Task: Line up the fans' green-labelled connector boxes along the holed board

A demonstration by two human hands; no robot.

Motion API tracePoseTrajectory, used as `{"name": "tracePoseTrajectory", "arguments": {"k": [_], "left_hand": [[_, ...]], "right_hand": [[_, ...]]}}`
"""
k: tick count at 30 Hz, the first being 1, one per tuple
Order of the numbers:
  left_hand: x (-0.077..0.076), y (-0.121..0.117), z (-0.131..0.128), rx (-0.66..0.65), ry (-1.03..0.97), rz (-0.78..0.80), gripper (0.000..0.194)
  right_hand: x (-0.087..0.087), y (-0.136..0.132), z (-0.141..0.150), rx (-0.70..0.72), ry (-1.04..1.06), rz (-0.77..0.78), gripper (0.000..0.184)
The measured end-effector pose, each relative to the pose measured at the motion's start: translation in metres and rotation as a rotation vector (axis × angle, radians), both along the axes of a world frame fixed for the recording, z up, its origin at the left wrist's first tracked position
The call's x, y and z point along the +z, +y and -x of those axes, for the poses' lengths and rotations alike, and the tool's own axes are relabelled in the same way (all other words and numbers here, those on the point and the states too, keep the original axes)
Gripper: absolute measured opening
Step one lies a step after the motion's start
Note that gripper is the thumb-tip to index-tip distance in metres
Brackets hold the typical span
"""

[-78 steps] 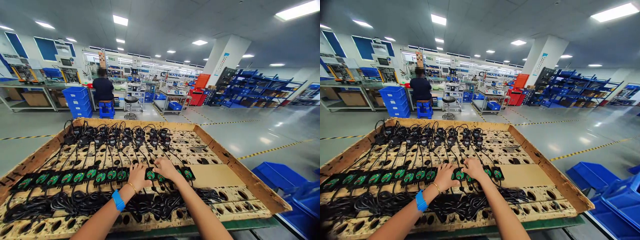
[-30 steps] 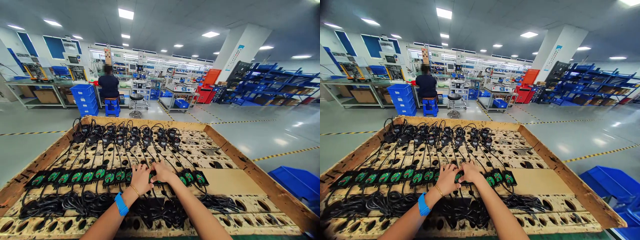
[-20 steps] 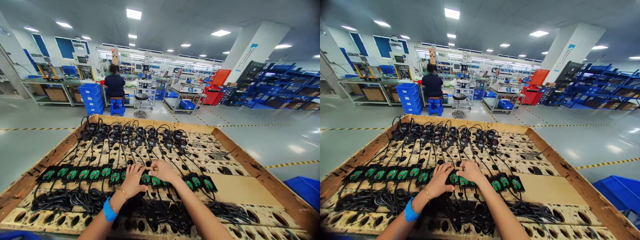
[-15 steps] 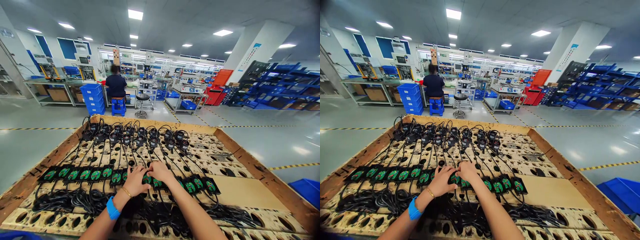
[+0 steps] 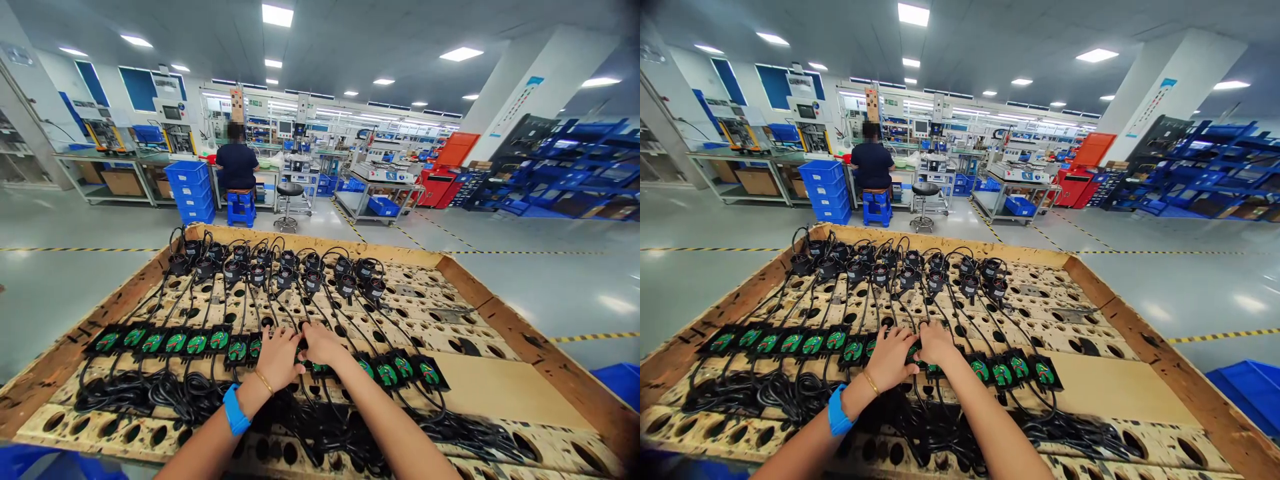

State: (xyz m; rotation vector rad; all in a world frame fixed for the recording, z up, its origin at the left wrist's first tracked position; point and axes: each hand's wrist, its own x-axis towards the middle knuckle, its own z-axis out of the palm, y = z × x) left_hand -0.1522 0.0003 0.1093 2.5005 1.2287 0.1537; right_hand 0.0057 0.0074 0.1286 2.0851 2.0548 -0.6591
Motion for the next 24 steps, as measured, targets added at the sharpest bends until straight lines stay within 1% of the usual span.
{"name": "tracePoseTrajectory", "arguments": {"k": [3,5,6,7,9,11,14,18,21,24], "left_hand": [[0.000,0.000,0.018,-0.002,-0.072,0.011,0.077],[0.000,0.003,0.035,0.049,-0.094,0.026,0.088],[0.000,0.005,0.043,0.079,-0.088,0.035,0.088],[0.000,0.007,0.049,0.101,-0.077,0.046,0.085],[-0.001,0.013,0.058,0.112,-0.060,0.064,0.073],[-0.004,0.018,0.059,0.095,-0.060,0.083,0.068],[-0.004,0.022,0.054,0.066,-0.037,0.091,0.070],[0.006,0.019,0.045,0.017,0.043,0.015,0.066],[0.015,0.016,0.042,-0.011,0.091,-0.028,0.060],[0.016,0.013,0.041,-0.004,0.104,-0.029,0.059]], "right_hand": [[0.004,0.001,0.000,0.026,0.018,0.021,0.057],[0.008,0.003,-0.001,0.039,0.054,0.001,0.049],[0.009,0.004,0.001,0.039,0.076,-0.029,0.043],[0.010,0.005,0.003,0.036,0.097,-0.069,0.037],[0.010,0.009,0.012,0.028,0.129,-0.135,0.030],[0.007,0.014,0.023,0.022,0.131,-0.136,0.029],[0.002,0.021,0.034,0.003,0.096,-0.058,0.029],[-0.001,0.028,0.041,-0.005,0.051,0.013,0.035],[0.004,0.032,0.046,0.005,0.010,0.043,0.035],[0.012,0.032,0.049,0.039,0.002,0.056,0.036]]}}
